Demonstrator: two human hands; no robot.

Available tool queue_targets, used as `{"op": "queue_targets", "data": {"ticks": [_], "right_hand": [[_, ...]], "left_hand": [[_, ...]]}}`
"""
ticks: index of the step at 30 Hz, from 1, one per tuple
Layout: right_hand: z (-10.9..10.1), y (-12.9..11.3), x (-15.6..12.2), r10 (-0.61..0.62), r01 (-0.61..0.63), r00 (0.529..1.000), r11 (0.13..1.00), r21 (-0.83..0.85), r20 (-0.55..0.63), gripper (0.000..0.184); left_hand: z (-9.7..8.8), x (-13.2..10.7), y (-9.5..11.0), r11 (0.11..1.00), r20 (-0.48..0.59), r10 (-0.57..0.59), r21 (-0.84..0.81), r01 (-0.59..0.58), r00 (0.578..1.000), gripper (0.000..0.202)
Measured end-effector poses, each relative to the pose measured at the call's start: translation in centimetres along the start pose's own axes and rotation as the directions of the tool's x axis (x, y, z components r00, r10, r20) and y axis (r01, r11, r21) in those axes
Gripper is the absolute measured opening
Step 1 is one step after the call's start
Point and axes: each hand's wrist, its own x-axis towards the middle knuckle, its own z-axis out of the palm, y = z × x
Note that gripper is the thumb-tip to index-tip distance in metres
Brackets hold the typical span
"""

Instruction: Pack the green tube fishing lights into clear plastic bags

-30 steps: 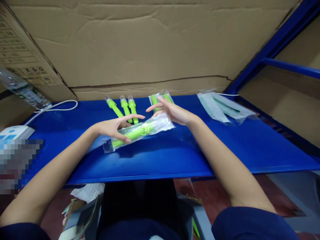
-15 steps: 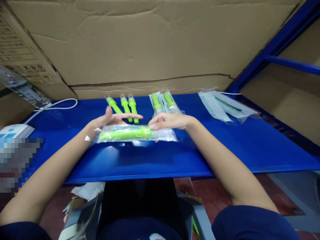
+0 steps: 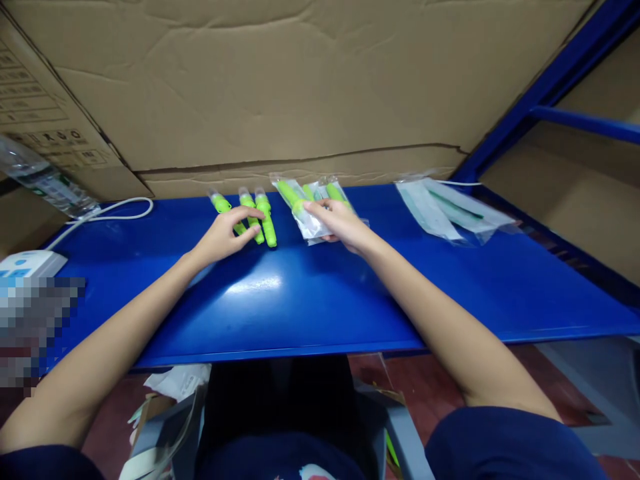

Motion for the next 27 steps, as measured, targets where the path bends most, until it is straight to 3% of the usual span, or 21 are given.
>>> {"op": "queue_targets", "data": {"ticks": [3,8,19,23,27], "right_hand": [[0.5,0.0,-0.2,0.119,-0.118,0.991,0.993,0.024,-0.056,0.051],[1.4,-0.4,-0.9,0.089,-0.088,0.996,0.995,-0.047,0.024,0.045],[0.8,0.7,-0.2,-0.026,0.077,0.981,0.962,-0.261,0.193,0.05],[0.8,1.4,0.1,-0.233,0.304,0.95,0.842,-0.445,0.208,0.032],[0.9,1.5,0.2,-0.445,0.526,0.846,0.601,-0.602,0.295,0.023]], "left_hand": [[0.3,-0.4,0.6,0.956,0.18,0.148,0.225,-0.187,0.972,0.034],[0.6,-0.7,0.9,0.925,0.332,0.129,0.3,-0.234,0.934,0.039],[0.5,-0.6,0.2,0.921,0.33,0.154,0.292,-0.256,0.931,0.029],[0.6,-0.5,-0.1,0.916,0.341,0.159,0.3,-0.267,0.927,0.028],[0.7,-0.4,-0.2,0.915,0.331,0.172,0.294,-0.274,0.928,0.028]]}}
